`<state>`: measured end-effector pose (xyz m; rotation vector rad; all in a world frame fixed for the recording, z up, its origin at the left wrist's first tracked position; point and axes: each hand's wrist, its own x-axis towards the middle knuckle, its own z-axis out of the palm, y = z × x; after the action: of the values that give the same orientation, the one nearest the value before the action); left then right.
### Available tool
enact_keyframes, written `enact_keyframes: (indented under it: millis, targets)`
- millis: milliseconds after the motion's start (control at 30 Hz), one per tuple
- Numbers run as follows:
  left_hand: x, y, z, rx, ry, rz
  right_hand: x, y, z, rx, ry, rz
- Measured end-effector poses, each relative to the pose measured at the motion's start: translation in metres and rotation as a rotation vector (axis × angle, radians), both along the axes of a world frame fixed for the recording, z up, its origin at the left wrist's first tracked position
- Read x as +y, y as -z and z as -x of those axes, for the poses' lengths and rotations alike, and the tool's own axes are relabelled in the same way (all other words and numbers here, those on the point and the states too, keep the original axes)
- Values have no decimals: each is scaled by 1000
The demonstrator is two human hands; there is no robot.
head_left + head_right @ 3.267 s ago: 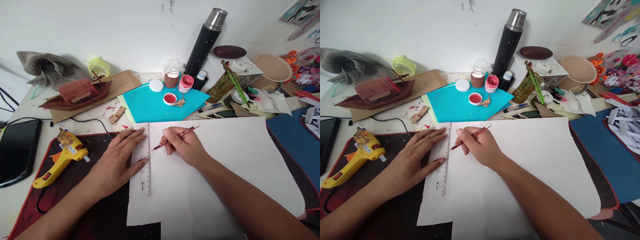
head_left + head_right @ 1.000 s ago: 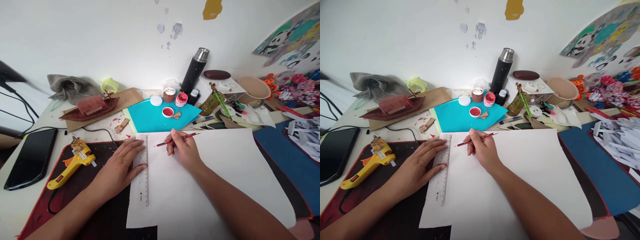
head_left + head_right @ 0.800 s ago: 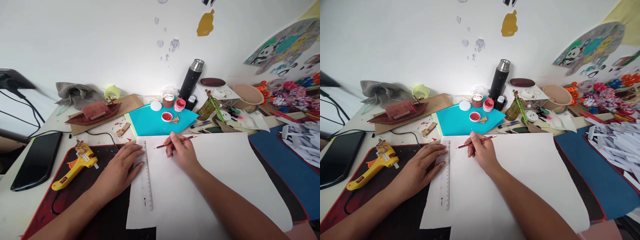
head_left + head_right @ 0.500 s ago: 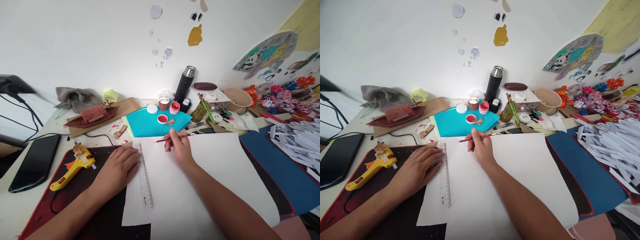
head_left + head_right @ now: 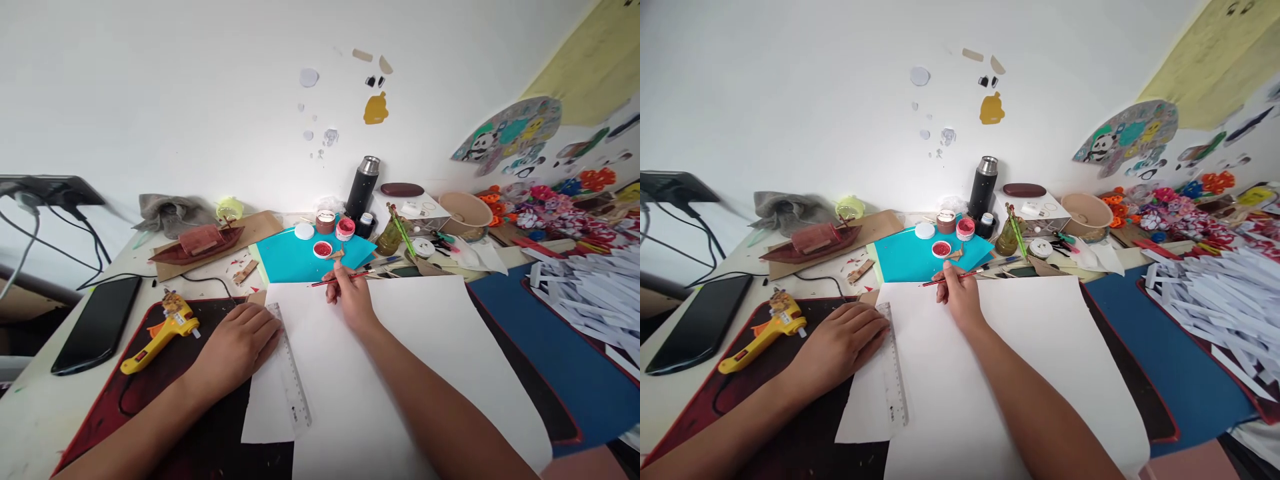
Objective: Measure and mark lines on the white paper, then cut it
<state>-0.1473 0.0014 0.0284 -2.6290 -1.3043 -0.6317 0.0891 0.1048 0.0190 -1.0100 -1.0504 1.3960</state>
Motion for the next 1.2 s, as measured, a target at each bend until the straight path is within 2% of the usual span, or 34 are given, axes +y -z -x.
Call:
enact_keyframes:
  millis: [367,733,1000,1200]
  targets:
    - [2,-2,2,23,46,-79,2,3,-1,-4,-11,-7]
    - [-21,-12,-2,62,135,-96,2,3,-2,-23,-41,1]
    - [-22,-8,0,87,150,-106,0,-1,-2,-18,-42,23]
    - [-32,-11,-14,62,176,-101,-2,-1,-2,-48,-61,13]
